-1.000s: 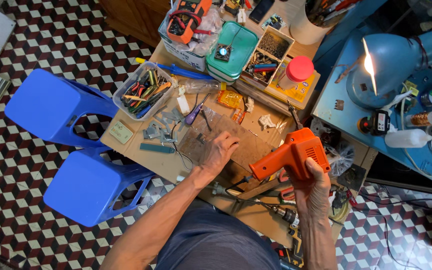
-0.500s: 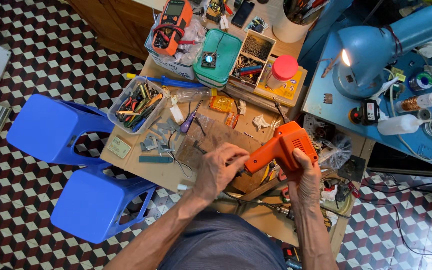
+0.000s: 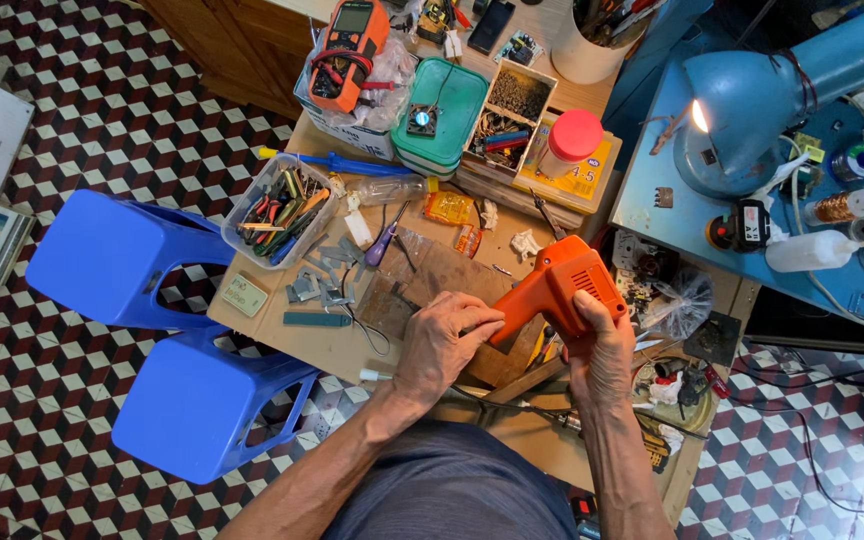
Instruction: The person uses a cordless drill to remove screws from an orange handheld device, then manipulates wires and a metal hook inside the device. The person repeatedly opens and closes the device casing while working on the internal components.
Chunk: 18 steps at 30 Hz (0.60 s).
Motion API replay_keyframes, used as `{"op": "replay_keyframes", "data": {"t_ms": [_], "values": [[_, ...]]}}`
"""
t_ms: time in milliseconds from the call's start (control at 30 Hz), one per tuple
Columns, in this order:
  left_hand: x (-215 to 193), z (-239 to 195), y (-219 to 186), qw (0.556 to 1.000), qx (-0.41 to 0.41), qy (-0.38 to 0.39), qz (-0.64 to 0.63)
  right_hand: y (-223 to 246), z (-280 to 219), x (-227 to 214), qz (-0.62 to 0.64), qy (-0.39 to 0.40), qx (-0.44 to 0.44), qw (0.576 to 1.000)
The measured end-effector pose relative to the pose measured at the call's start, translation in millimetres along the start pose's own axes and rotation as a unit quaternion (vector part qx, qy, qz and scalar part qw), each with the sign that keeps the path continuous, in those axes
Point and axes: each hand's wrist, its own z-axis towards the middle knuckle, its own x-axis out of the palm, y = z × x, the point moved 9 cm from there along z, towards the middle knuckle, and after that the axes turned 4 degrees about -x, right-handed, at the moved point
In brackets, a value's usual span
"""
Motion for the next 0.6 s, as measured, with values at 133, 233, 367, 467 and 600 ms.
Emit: {"op": "replay_keyframes", "data": {"t_ms": [133,233,367,467,600], "values": [[-1.9,-3.1,0.1,1.0,0.006,0.013,-0.009,0.2,1.4,-0.3,-0.006,0.001,0.002,1.0],[-2.1,-3.3,11.4,0.997,-0.035,0.041,-0.053,-1.6,2.4,0.9,-0.002,0.01,0.01,1.0],[12.4,-9.6,51.0,0.958,-0.221,0.098,-0.152,-2.9,2.5,0.4,-0.008,0.004,0.014,1.0],[27.1,-12.6,64.9,0.929,-0.27,0.124,-0.221,-3.7,3.0,1.0,-0.009,0.007,0.018,1.0],[43.0,-14.0,74.5,0.896,-0.303,0.128,-0.298,-3.8,3.2,0.4,-0.014,0.009,0.015,1.0]]}}
